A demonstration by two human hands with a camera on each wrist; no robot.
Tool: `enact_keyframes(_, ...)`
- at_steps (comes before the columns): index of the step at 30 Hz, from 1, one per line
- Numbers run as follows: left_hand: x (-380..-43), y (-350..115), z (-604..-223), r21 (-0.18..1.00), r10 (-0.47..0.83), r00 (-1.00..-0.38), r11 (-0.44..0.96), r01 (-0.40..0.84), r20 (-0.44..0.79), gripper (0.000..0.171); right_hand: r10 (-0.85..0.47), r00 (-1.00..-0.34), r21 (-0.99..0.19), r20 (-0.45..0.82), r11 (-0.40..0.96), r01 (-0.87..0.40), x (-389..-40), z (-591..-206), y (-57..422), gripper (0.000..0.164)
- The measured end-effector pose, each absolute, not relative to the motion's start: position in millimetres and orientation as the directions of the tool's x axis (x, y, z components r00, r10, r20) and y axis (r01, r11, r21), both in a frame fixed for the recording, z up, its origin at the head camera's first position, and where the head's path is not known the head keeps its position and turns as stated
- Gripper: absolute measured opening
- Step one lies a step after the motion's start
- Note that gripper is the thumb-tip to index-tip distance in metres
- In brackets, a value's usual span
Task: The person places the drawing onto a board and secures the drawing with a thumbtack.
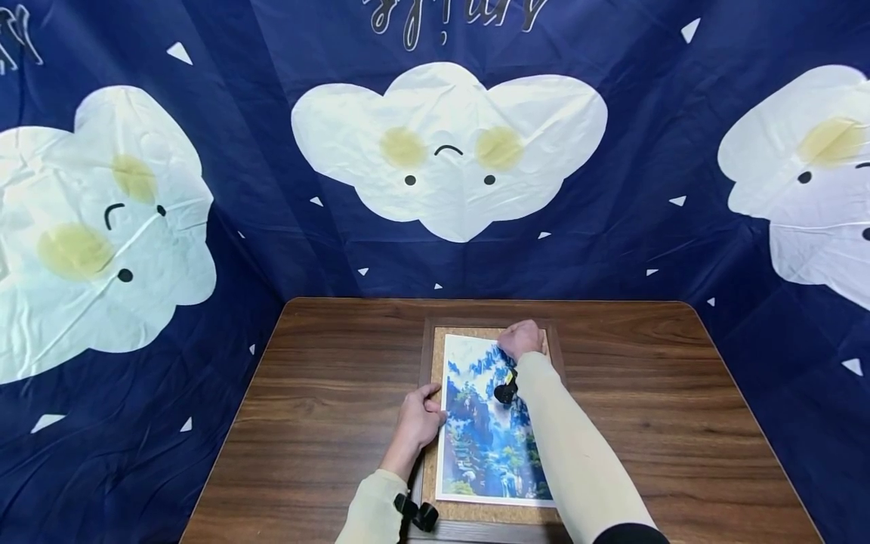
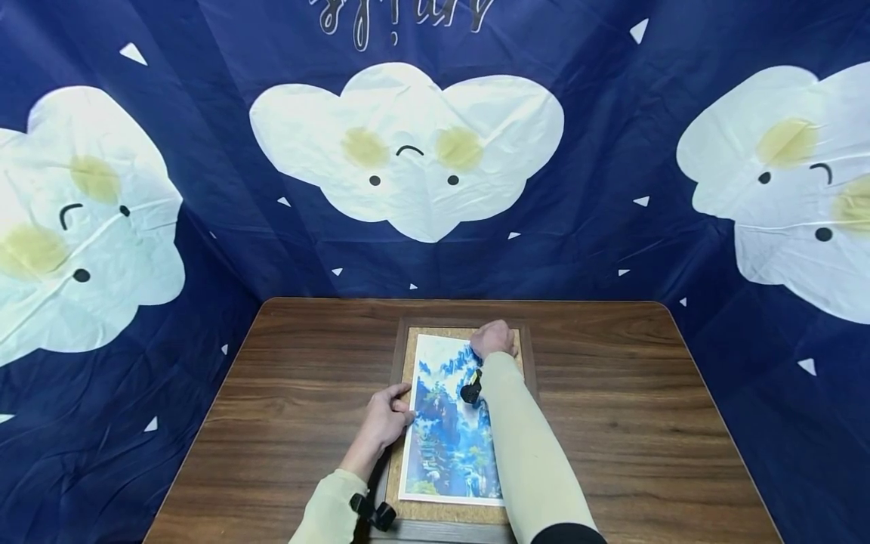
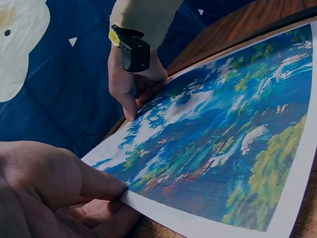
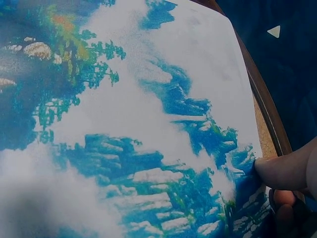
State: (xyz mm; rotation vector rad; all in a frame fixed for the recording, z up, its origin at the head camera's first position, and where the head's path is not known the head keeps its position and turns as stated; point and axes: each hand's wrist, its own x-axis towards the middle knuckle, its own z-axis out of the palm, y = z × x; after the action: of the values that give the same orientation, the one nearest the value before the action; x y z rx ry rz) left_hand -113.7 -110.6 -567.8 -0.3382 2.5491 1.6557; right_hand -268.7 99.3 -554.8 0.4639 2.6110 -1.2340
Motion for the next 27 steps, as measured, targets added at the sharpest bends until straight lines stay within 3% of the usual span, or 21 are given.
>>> enact_keyframes(21,-115.8,-110.2,-569.0,0.891,-0.143,-0.972,0.391,-0.231,-0.189,0.056,0.203,-0.917,-0.645,-0.345,0.658,0.388,-277.0,-557.0,97.9,0.026)
enact_keyframes(27,-115.3,-108.6,-569.1,0.890,-0.148,-0.971,0.393,-0.231,-0.187,0.056,0.183,-0.928,-0.668,-0.325,0.650,0.362,-272.6,-554.4,100.8,0.021)
